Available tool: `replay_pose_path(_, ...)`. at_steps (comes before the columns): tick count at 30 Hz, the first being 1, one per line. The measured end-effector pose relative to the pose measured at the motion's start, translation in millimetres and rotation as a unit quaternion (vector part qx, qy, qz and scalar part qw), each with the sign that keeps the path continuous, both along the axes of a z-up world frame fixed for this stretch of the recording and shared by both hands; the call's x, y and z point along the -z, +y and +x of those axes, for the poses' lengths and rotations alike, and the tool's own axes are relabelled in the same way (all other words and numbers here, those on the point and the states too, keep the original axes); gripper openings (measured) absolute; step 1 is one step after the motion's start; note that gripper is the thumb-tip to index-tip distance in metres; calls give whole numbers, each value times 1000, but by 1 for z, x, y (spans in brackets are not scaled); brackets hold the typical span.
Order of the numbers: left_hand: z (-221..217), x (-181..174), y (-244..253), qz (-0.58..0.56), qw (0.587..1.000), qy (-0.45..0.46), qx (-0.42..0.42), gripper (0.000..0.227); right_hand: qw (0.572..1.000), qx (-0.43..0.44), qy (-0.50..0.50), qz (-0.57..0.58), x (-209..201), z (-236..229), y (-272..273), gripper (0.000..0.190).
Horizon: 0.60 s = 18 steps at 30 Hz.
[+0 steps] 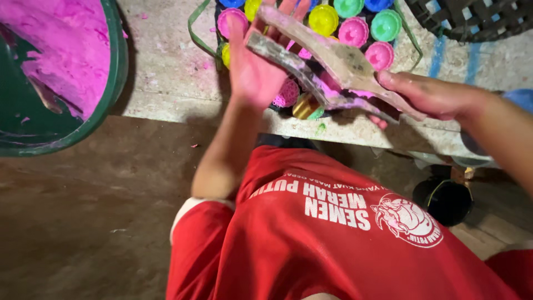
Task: The person scoops pink paste from a green basin using a wooden stick and fills small colorful plastic molds arranged in a basket. The person repeatedly loads the mold cavity, presses the paste in, and places the filled molds back into the basket.
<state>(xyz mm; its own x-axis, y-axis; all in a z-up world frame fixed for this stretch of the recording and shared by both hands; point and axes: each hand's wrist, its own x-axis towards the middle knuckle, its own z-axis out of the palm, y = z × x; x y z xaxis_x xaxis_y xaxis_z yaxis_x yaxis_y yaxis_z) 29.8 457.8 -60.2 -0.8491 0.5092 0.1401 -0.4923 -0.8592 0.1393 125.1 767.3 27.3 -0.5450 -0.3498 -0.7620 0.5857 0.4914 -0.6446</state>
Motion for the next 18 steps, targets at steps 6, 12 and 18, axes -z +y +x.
replay_pose_path(6, -2, 10, 45, 96, 989, -89, -62, 47, 981, 27, -67, 182, -39, -15, -27, 83)
replay_pose_path(12, 1, 43, 44, 109, 982, -129, -85, 40, 960, -28, 19, 278, -34, -6, -55, 91)
replay_pose_path(18, -3, 55, 51, 99, 980, -144, -94, 39, 943, -49, 83, 318, -33, -3, -59, 85)
